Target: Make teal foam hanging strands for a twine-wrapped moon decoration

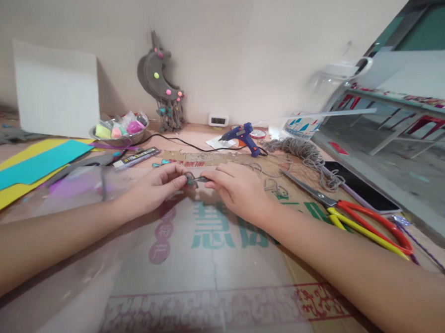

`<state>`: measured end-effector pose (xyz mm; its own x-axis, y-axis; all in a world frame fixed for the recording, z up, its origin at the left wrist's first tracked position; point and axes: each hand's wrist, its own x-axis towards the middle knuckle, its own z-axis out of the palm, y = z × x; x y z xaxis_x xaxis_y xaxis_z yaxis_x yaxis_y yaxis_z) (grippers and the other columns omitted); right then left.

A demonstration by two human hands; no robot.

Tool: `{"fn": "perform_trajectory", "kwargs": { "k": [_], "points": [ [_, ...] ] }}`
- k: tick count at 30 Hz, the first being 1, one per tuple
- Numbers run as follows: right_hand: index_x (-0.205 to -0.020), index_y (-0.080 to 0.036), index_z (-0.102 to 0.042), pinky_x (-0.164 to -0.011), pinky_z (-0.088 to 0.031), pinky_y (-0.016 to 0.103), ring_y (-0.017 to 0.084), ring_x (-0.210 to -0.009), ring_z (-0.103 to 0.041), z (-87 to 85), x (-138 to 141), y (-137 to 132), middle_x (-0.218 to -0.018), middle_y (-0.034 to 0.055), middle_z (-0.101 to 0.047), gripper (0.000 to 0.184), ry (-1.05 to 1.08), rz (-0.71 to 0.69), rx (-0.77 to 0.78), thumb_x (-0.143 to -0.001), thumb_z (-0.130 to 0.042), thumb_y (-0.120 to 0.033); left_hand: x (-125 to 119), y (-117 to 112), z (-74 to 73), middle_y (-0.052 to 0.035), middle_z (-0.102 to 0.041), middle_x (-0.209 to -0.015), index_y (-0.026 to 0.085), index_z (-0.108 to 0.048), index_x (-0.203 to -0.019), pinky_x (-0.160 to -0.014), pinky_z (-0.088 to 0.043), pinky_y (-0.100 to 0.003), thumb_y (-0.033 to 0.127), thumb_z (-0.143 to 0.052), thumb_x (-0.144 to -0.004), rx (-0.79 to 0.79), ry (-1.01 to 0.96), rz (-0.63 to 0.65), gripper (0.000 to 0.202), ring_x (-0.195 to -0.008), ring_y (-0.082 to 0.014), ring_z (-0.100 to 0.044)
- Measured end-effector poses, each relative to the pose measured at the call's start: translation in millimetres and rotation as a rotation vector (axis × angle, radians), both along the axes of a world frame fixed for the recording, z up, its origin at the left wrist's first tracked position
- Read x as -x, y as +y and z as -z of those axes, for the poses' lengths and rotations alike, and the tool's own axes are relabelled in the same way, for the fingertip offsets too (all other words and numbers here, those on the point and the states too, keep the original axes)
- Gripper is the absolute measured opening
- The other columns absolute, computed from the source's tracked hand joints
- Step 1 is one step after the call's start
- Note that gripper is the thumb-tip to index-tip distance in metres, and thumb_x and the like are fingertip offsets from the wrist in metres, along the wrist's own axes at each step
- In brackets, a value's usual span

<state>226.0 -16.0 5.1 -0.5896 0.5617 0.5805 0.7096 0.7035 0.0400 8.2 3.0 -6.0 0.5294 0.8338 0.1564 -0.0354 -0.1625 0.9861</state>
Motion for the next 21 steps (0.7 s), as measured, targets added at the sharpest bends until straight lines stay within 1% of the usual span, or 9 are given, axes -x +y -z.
{"fn": "perform_trajectory", "kwargs": {
  "k": [5,9,13,21],
  "points": [
    [-0.112,-0.016,-0.062,-0.067,-0.041,0.03,0.02,-0.078,-0.057,-0.5,-1.1,0.9,-0.086,0.0079,-0.064,0.032,0.025,0.044,0.066,-0.096,-0.04,-0.034,1.2,0.4,0.6,-0.0023,-0.066,-0.078,0.015,-0.055,-0.087,-0.072,-0.05,-0.028,0.034,-0.059,-0.086,0.062,-0.015,0.01,0.019,-0.072,-0.014,-0.065],
    [-0.108,-0.016,-0.064,-0.065,-0.04,0.03,0.02,-0.075,-0.056,-0.7,-1.2,1.4,-0.082,0.0074,-0.063,0.032,0.004,0.021,0.051,-0.096,-0.039,-0.033,1.5,1.2,3.0,-0.0025,-0.066,-0.078,0.015,-0.055,-0.088,-0.072,-0.05,-0.027,0.033,-0.059,-0.086,0.034,-0.015,-0.006,0.019,-0.073,-0.0135,-0.064],
    [-0.107,-0.016,-0.065,-0.064,-0.038,0.029,0.019,-0.073,-0.055,-0.1,-1.7,2.6,-0.079,0.0064,-0.062,0.032,-0.012,0.01,0.049,-0.096,-0.039,-0.032,0.9,2.4,6.0,-0.0008,-0.063,-0.081,0.016,-0.054,-0.09,-0.073,-0.051,-0.027,0.031,-0.058,-0.086,0.025,-0.047,-0.002,0.017,-0.075,-0.0128,-0.064],
    [-0.106,-0.014,-0.065,-0.067,-0.041,0.029,0.019,-0.075,-0.055,0.3,-1.5,1.2,-0.082,0.0075,-0.063,0.033,-0.021,0.012,0.055,-0.096,-0.039,-0.033,1.7,2.2,5.7,-0.0017,-0.062,-0.081,0.015,-0.053,-0.09,-0.074,-0.051,-0.027,0.032,-0.055,-0.088,-0.036,-0.012,0.004,0.017,-0.077,-0.0138,-0.064]
  ]
}}
